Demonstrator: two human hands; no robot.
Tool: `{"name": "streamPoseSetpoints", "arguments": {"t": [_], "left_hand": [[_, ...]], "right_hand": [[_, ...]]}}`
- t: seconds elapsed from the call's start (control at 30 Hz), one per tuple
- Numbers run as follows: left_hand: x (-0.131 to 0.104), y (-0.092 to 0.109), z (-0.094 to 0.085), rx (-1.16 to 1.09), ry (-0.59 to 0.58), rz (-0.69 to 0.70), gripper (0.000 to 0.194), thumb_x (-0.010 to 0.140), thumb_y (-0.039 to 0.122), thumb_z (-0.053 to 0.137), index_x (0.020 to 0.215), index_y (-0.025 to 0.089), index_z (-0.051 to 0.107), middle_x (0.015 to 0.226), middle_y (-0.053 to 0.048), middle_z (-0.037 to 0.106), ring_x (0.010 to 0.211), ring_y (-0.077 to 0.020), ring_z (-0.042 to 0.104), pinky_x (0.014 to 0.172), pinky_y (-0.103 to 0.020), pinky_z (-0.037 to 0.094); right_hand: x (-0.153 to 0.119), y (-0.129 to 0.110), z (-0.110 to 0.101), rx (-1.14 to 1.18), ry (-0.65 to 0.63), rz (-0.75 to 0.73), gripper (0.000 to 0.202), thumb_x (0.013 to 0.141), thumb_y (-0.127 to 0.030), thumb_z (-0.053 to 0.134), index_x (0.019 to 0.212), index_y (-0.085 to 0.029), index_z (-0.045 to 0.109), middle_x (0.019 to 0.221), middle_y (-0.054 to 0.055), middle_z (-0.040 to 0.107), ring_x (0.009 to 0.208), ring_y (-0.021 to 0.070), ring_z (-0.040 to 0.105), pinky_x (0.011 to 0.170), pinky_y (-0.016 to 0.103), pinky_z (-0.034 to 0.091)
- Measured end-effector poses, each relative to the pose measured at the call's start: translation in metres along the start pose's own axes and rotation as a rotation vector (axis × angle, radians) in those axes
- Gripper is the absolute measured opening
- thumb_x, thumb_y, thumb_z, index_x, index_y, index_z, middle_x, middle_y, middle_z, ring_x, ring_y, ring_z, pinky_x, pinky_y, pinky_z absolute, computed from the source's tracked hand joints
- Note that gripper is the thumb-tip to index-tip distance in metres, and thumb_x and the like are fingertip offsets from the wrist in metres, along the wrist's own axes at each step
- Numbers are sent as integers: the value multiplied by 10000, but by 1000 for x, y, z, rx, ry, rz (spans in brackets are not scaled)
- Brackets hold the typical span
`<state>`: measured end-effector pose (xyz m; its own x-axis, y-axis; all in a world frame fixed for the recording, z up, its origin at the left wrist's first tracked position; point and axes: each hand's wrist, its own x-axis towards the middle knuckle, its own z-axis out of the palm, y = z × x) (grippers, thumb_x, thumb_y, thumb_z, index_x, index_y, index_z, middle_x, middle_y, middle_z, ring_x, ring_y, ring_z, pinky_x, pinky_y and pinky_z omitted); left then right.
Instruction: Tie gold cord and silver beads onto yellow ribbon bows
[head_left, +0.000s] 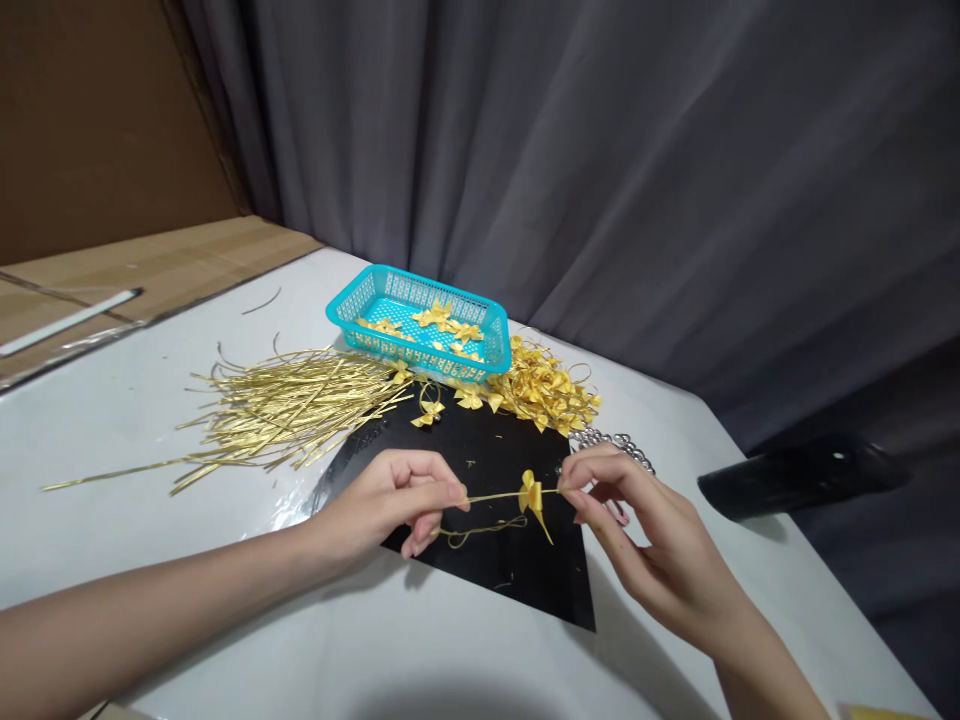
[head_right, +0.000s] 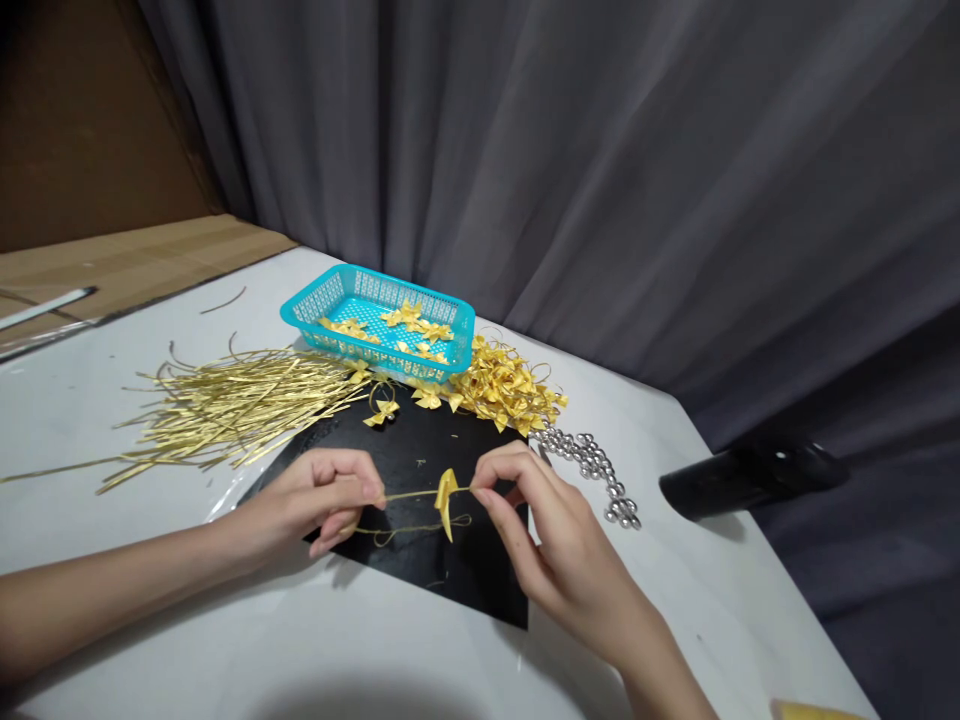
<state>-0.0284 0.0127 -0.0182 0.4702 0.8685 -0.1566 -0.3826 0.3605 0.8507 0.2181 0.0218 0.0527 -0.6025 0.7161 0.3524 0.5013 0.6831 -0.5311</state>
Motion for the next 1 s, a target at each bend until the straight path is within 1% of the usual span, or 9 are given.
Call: {"name": "streamPoseSetpoints", "arguments": {"t": [0.23, 0.4, 0.53, 0.67, 0.8, 0.9, 0.93, 1.0], "left_hand": [[-3, 1, 2, 8, -4, 16, 188, 845, 270, 671, 730, 137, 605, 435, 78, 493, 352, -21, 395, 406, -133, 295], [-3, 1, 3, 6, -33, 32, 192, 857, 266, 659, 733, 141, 584, 446, 83, 476, 357, -23, 379, 406, -141, 278], [-1, 3, 4, -2, -55, 39, 219, 871, 297, 651, 741, 144, 566, 464, 94, 416, 380, -27, 345, 418, -152, 258], [-1, 3, 1, 16, -81, 39, 229, 904, 351, 610, 802, 151, 564, 490, 96, 377, 426, -38, 280, 447, -167, 225], [-1, 3, -1, 118, -117, 17, 283, 922, 416, 564, 845, 144, 590, 515, 89, 349, 472, -56, 259, 481, -193, 192], [-3, 7, 2, 251, -178, -44, 358, 903, 479, 561, 800, 138, 604, 506, 90, 305, 481, -69, 236, 479, -213, 171], [-5, 10, 3, 317, -193, -54, 372, 901, 490, 557, 794, 137, 608, 517, 83, 320, 492, -74, 252, 482, -216, 178], [-9, 15, 6, 450, -178, -39, 363, 899, 497, 552, 877, 141, 622, 623, 47, 436, 548, -82, 328, 509, -211, 230]], "right_hand": [[1, -2, 0, -12, 4, -10, 142, 966, -103, 450, 1021, -225, 496, 922, 23, 564, 796, 120, 528, 607, 217, 436], [-1, 2, 1, -3, 33, 7, 136, 964, -106, 463, 1019, -223, 503, 935, 27, 555, 837, 127, 537, 629, 225, 443], [-2, 5, 2, 43, 52, 50, 121, 973, -129, 457, 1017, -231, 506, 937, 28, 548, 832, 135, 539, 630, 240, 453], [-2, 5, 4, 63, 69, 93, 103, 976, -149, 464, 1004, -239, 506, 943, 24, 546, 811, 133, 553, 633, 249, 457], [0, 4, 7, 88, 65, 107, 102, 978, -159, 462, 1009, -242, 511, 968, 26, 549, 784, 127, 566, 621, 246, 463], [1, 2, 10, 99, 70, 105, 104, 979, -160, 455, 1013, -242, 510, 964, 26, 550, 782, 128, 566, 616, 241, 466], [1, 1, 10, 91, 72, 100, 105, 978, -156, 454, 1009, -240, 508, 957, 26, 553, 782, 129, 564, 622, 242, 467], [2, -2, 11, 64, 69, 71, 113, 974, -139, 453, 994, -237, 505, 936, 22, 562, 784, 131, 561, 646, 246, 466]]}}
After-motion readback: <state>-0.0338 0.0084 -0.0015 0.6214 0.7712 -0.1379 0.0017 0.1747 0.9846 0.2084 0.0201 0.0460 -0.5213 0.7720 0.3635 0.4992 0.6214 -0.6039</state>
